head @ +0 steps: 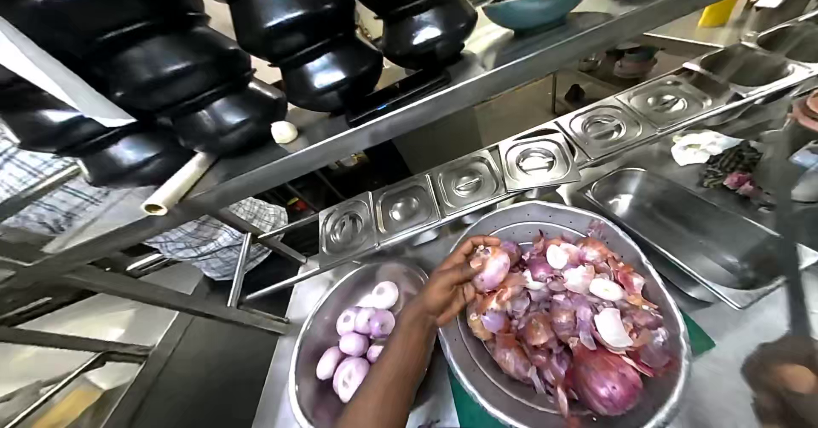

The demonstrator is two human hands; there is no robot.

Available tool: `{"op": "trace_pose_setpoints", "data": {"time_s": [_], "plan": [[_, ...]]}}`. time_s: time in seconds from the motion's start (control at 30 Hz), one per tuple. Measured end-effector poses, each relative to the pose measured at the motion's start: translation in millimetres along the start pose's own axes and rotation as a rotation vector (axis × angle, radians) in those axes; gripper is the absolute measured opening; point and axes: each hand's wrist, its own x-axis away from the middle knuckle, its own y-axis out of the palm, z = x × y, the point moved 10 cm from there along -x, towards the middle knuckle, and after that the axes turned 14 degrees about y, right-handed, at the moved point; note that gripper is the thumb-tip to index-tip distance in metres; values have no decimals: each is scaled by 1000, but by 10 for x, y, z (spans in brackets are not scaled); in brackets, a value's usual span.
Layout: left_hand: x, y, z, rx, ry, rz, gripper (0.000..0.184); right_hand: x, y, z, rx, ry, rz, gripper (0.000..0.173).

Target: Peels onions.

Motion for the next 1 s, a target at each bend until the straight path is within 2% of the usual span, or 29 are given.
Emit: {"op": "trace_pose_setpoints", "data": {"time_s": [0.1,0.17,0.23,0.3,0.37,0.4,0.47,0.5,0.53,0.63,0.67,0.73,0.83,0.87,0.97,1.0], "plan": [[12,173,-160,128,-82,97,48,-101,404,-49,67,2,-124,28],[-6,310,-254,192,-115,76,60,-147,683,-114,107,0,-185,37],[-41,377,-301,195,-100,102,73,-186,927,-161,130,22,-256,43],[-41,393,-297,212,-42,150,75,-227,1108,-174,145,52,-292,42],[-25,433,-276,308,18,246,68,-302,1185,-223,212,41,-206,40],[-7,481,-273,344,36,301,61,-344,1188,-272,275,20,-106,45],[21,675,-260,369,20,315,67,-397,1227,-456,411,-62,93,65],[50,765,-276,383,-9,334,69,-401,1276,-586,467,-137,172,69],[89,841,-296,402,-39,358,66,-399,1334,-704,503,-211,226,68],[182,966,-355,580,-69,383,51,-347,1458,-961,490,-451,312,37],[182,970,-372,628,-79,380,58,-324,1498,-996,449,-517,277,27],[146,910,-387,659,-96,445,66,-297,1566,-1003,379,-566,148,19],[97,593,-393,515,-59,553,75,-403,1432,-845,353,-413,64,21],[86,511,-358,517,-33,571,80,-481,1320,-754,394,-323,89,27],[104,356,-246,591,58,634,83,-662,1120,-493,598,-77,77,66],[93,345,-207,608,97,606,82,-664,1145,-441,593,-23,25,66]]}}
